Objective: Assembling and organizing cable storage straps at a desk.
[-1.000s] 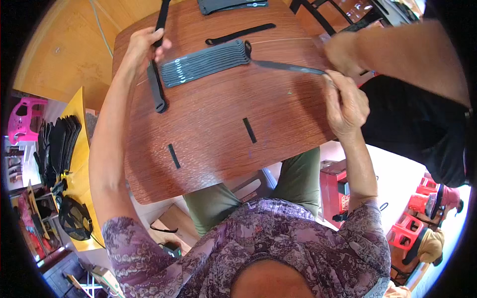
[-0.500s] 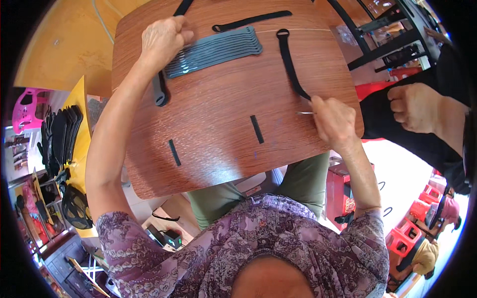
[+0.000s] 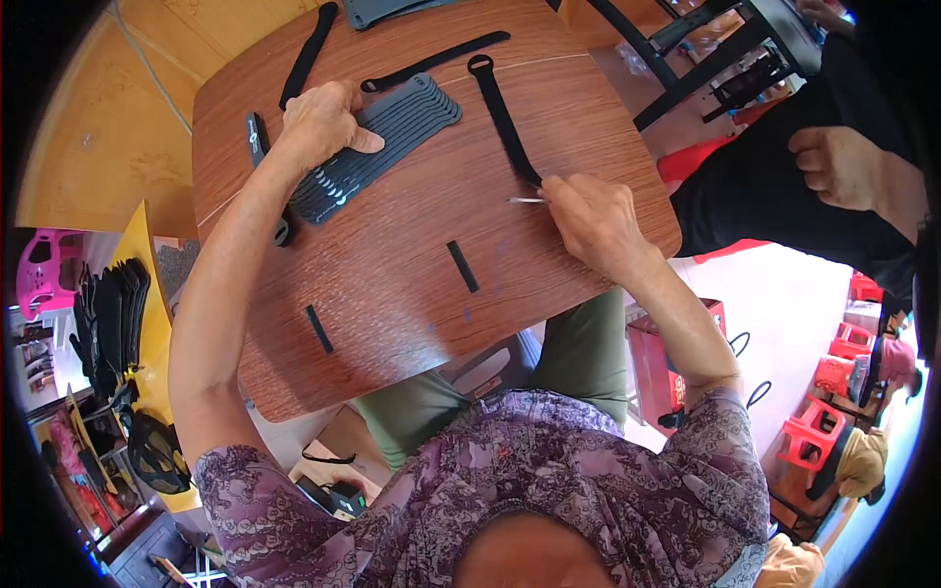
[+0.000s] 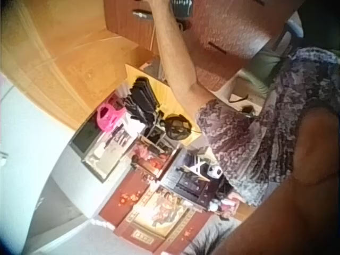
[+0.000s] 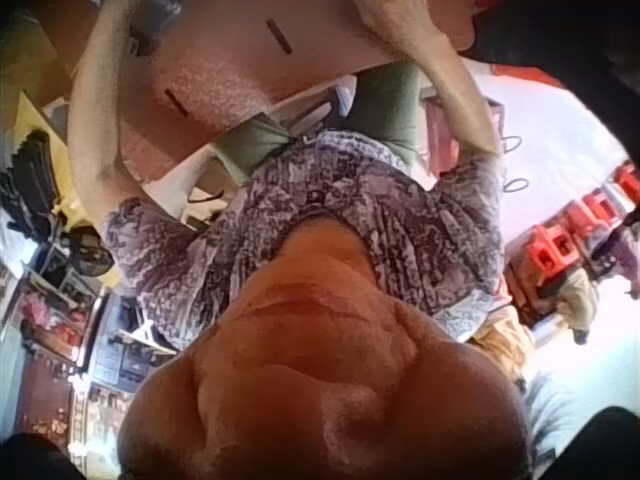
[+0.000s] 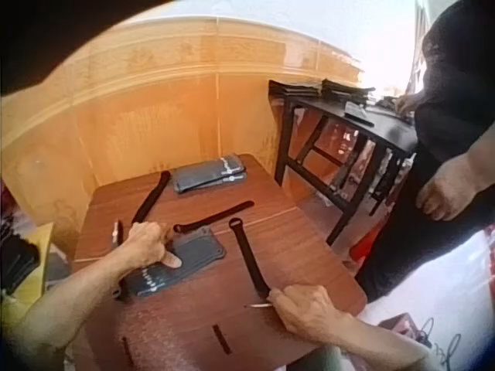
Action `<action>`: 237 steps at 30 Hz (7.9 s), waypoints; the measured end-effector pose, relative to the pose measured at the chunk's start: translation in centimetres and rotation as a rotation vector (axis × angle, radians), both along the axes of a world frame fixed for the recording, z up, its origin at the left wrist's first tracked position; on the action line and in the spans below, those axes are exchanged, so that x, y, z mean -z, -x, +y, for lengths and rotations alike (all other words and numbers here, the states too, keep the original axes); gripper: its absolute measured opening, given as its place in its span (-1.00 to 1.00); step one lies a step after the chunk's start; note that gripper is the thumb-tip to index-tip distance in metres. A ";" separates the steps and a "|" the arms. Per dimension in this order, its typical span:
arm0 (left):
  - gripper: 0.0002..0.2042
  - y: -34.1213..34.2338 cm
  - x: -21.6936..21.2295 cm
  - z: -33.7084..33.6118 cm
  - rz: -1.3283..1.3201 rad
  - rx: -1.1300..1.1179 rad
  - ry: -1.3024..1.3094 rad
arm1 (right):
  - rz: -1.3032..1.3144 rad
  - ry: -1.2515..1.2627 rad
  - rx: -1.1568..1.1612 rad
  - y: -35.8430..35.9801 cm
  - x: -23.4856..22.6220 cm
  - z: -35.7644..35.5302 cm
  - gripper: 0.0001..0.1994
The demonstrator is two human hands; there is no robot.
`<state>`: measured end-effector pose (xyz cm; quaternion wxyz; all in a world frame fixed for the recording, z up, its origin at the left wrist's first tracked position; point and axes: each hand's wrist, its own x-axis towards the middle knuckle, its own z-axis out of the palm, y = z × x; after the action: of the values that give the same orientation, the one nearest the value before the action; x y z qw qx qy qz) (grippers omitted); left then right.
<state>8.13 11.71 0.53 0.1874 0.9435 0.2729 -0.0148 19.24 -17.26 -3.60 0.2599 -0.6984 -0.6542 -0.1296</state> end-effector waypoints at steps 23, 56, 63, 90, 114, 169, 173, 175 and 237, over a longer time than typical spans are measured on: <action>-0.84 11.4 -3.2 -2.5 -1.016 -0.423 1.360 | 0.225 0.187 0.136 0.2 -2.3 3.1 -0.77; -0.78 17.8 1.2 -13.9 -1.671 -0.721 1.683 | -0.153 0.023 -0.068 2.7 0.7 7.7 -0.76; -0.77 18.2 1.7 -15.8 -1.701 -0.773 1.726 | -0.163 0.046 -0.056 2.1 1.4 8.3 -0.78; -0.78 17.0 1.9 -18.8 -1.687 -0.736 1.772 | 1.567 0.178 -0.181 11.1 -3.6 -1.2 -0.77; -0.78 17.7 2.3 -21.4 -1.525 -0.768 1.758 | 1.561 0.209 -0.180 10.5 -3.1 -2.5 -0.86; -0.46 15.9 3.1 -27.0 -0.818 -0.221 -0.337 | 1.708 0.077 -0.210 12.8 -0.6 -3.8 -0.89; -0.48 15.9 2.9 -26.9 -0.844 -0.225 -0.284 | 1.745 0.067 -0.223 12.8 -0.3 -3.6 -0.89; -0.48 15.8 2.6 -26.9 -0.865 -0.231 -0.275 | 1.764 0.072 -0.216 12.9 -0.5 -3.5 -0.89; -0.77 18.6 -0.6 -25.8 -0.860 -0.291 0.163 | 1.577 -0.038 -0.255 15.8 -3.4 -2.9 -0.86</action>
<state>-10.43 -14.07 1.17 0.3575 0.7980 0.2979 0.3830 3.43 -20.18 -0.22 0.6708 -0.4992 -0.3501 0.4222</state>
